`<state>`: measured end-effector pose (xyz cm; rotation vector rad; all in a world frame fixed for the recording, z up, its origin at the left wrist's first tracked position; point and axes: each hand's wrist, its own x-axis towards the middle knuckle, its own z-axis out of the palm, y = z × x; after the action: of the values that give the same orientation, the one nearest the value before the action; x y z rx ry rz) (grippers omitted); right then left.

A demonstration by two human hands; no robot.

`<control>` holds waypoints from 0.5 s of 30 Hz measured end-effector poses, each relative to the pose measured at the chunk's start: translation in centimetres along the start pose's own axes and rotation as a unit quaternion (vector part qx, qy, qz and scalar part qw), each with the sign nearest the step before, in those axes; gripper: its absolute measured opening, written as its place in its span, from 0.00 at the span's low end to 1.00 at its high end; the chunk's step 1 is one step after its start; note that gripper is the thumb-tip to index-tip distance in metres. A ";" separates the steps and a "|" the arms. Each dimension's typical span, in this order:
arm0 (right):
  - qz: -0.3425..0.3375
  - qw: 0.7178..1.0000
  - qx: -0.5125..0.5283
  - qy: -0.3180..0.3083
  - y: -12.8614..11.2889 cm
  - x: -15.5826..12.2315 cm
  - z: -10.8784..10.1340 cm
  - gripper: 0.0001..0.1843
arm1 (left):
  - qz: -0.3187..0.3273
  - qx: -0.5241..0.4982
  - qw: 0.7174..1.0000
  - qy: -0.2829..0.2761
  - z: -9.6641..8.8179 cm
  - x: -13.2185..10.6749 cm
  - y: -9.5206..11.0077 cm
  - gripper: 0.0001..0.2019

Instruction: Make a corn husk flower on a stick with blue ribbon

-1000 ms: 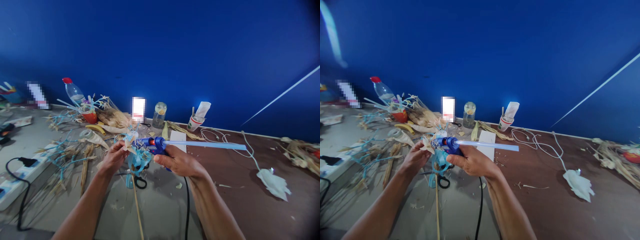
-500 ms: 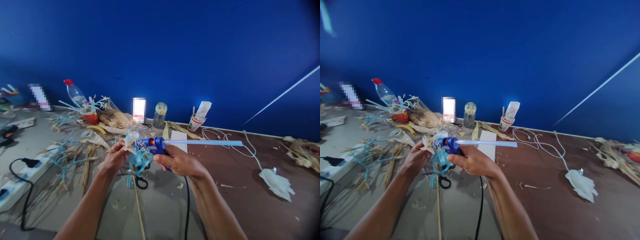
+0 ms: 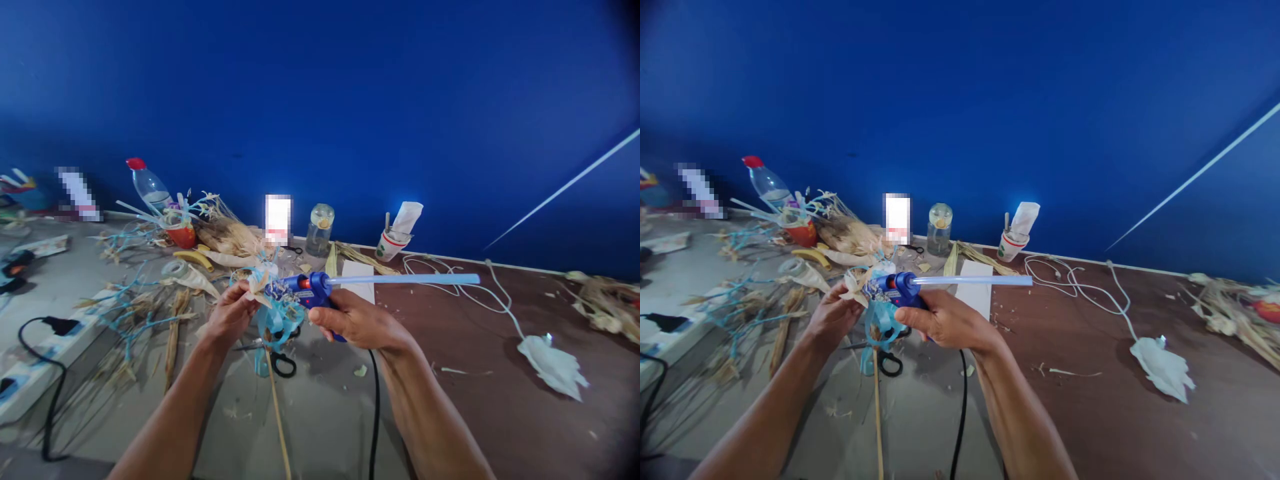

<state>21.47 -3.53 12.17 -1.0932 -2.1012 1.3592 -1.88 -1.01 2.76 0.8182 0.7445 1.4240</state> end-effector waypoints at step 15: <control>-0.005 1.000 0.008 0.028 0.5 0.2 0.4 0.20 | 0.016 0.011 0.999 -0.026 -0.2 0.1 -0.3 0.10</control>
<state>21.23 -3.51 11.52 -1.0994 -2.0509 1.3223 -1.87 -0.85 2.38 0.8842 0.7103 1.4206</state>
